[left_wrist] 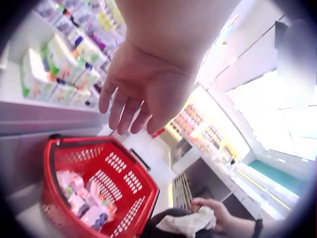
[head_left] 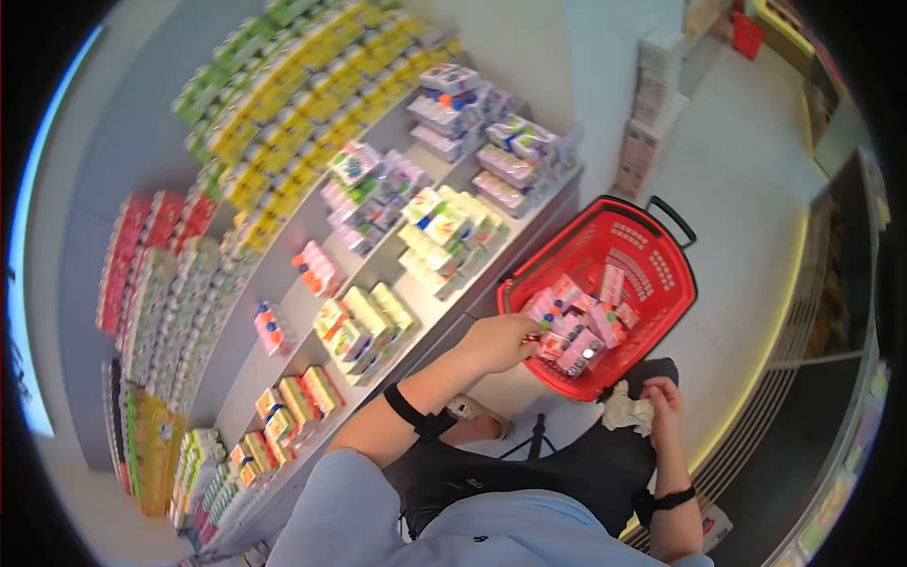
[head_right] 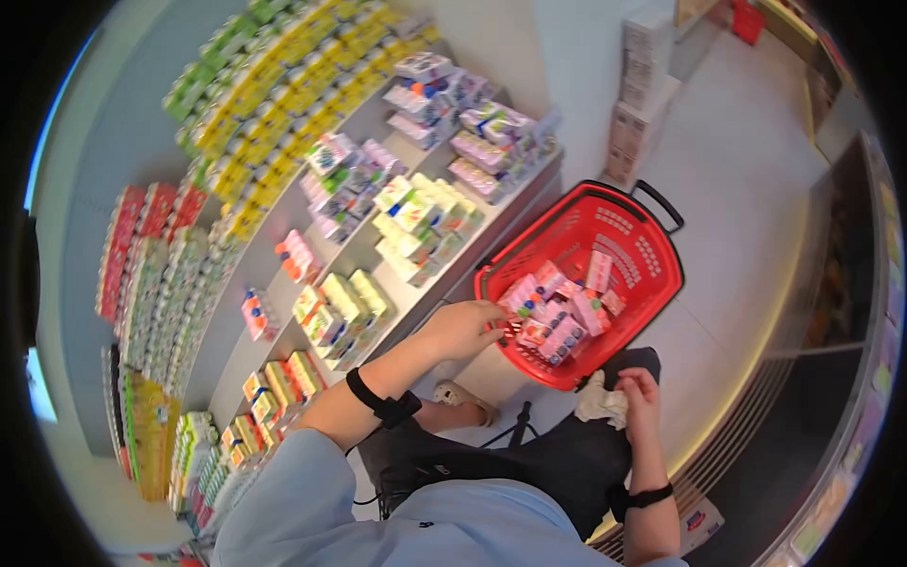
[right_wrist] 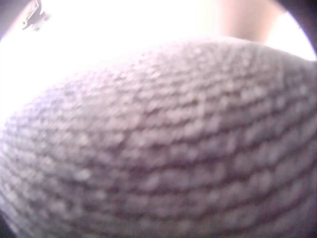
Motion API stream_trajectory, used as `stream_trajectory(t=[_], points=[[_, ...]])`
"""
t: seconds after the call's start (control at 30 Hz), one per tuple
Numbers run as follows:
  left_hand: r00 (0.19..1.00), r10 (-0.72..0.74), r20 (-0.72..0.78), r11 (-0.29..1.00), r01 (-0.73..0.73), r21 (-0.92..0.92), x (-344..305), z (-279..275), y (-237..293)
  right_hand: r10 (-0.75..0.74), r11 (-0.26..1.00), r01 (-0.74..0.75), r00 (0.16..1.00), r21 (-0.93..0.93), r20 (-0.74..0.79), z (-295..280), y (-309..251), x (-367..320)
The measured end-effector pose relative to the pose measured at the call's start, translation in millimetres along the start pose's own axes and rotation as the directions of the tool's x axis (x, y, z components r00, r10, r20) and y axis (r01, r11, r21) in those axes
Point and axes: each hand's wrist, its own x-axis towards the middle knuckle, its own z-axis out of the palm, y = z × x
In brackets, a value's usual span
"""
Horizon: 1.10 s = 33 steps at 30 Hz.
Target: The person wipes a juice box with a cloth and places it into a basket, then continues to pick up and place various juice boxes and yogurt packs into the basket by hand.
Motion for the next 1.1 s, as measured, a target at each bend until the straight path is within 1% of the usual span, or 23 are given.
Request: stream_trajectory(t=[0.03, 0.07, 0.1, 0.13, 0.17, 0.2, 0.23, 0.3, 0.4, 0.47, 0.53, 0.6, 0.63, 0.7, 0.77, 0.8, 0.87, 0.93, 0.97, 1.0, 1.03, 1.07, 1.1], points=[[0.989, -0.030, -0.145, 0.999, 0.032, 0.013, -35, -37, 8, -0.028, 0.999, 0.028, 0.999, 0.017, -0.017, 1, 5, -1], [0.942, -0.083, -0.324, 0.995, 0.095, 0.022, -68, -66, -1, -0.053, 0.998, 0.054, 0.998, 0.016, -0.020, -3, 10, 1], [0.823, -0.089, -0.562, 0.992, 0.126, 0.028, -98, -83, -25, -0.047, 0.998, 0.049, 0.998, 0.041, -0.040, -4, 14, 2], [0.698, -0.230, -0.678, 0.963, 0.265, -0.053, -129, -109, -43, -0.059, 0.997, 0.060, 0.998, 0.053, -0.037, -5, 18, 4], [0.531, -0.279, -0.800, 0.928, 0.363, -0.083, -159, -123, -77, -0.059, 0.997, 0.061, 0.998, 0.045, -0.031, -7, 22, 5], [0.379, -0.331, -0.864, 0.874, 0.468, -0.129, -187, -136, -115, -0.063, 0.997, 0.064, 0.997, 0.036, -0.038, -5, 24, 6], [0.266, -0.421, -0.867, 0.766, 0.616, -0.183, -214, -141, -164, -0.060, 0.998, 0.061, 0.998, 0.015, -0.019, 1, 21, 6], [0.058, -0.586, -0.808, 0.504, 0.807, -0.308, -257, -129, -245, -0.059, 0.998, 0.059, 0.998, -0.020, -0.007, 9, 19, 2], [-0.047, -0.748, -0.662, 0.305, 0.861, -0.407, -279, -101, -283, -0.064, 0.995, 0.062, 0.998, -0.079, -0.027, 16, 19, 0], [-0.038, -0.826, -0.562, 0.330, 0.776, -0.538, -282, -74, -318, -0.088, 0.990, 0.082, 0.995, -0.114, -0.043, 18, 19, -4], [-0.132, -0.794, -0.593, 0.292, 0.773, -0.563, -275, -75, -321, -0.082, 0.992, 0.075, 0.994, -0.098, -0.077, 19, 17, -7], [-0.203, -0.809, -0.552, 0.332, 0.616, -0.714, -284, -75, -373, -0.110, 0.986, 0.093, 0.987, -0.137, -0.116, 21, 18, -9], [-0.123, -0.821, -0.557, 0.458, 0.440, -0.772, -296, -83, -369, -0.113, 0.982, 0.092, 0.986, -0.163, -0.123, 21, 20, -10], [-0.007, -0.560, -0.828, 0.719, 0.494, -0.490, -304, -102, -285, -0.102, 0.980, 0.080, 0.988, -0.184, -0.116, 22, 18, -12], [0.119, -0.529, -0.840, 0.834, 0.259, -0.488, -298, -110, -204, -0.083, 0.987, 0.069, 0.992, -0.146, -0.094, 23, 14, -15], [0.245, -0.500, -0.831, 0.865, 0.194, -0.464, -291, -110, -159, -0.084, 0.991, 0.075, 0.994, -0.114, -0.072, 23, 14, -13], [0.433, -0.402, -0.806, 0.903, 0.044, -0.427, -259, -107, -77, -0.044, 0.993, 0.037, 0.997, -0.111, -0.056, 27, 11, -7], [0.649, -0.185, -0.738, 0.973, 0.016, -0.229, -212, -89, -44, -0.044, 0.989, 0.038, 0.998, -0.145, -0.038, 28, 12, -2], [0.752, -0.217, -0.623, 0.957, 0.039, -0.286, -181, -73, -26, -0.069, 0.985, 0.063, 0.997, -0.162, -0.034, 28, 13, -3], [0.833, -0.185, -0.521, 0.971, 0.074, -0.226, -147, -52, -15, -0.069, 0.987, 0.066, 0.997, -0.148, -0.016, 24, 17, -4], [0.884, -0.206, -0.420, 0.971, 0.130, -0.201, -113, -30, 4, -0.087, 0.985, 0.086, 0.996, -0.151, 0.001, 20, 18, -6], [0.926, -0.183, -0.331, 0.978, 0.137, -0.157, -78, -2, 8, -0.104, 0.983, 0.105, 0.995, -0.152, 0.015, 16, 19, -10], [0.941, -0.153, -0.302, 0.987, 0.127, -0.103, -44, 31, 8, -0.095, 0.987, 0.097, 0.995, -0.125, 0.018, 11, 19, -12]])
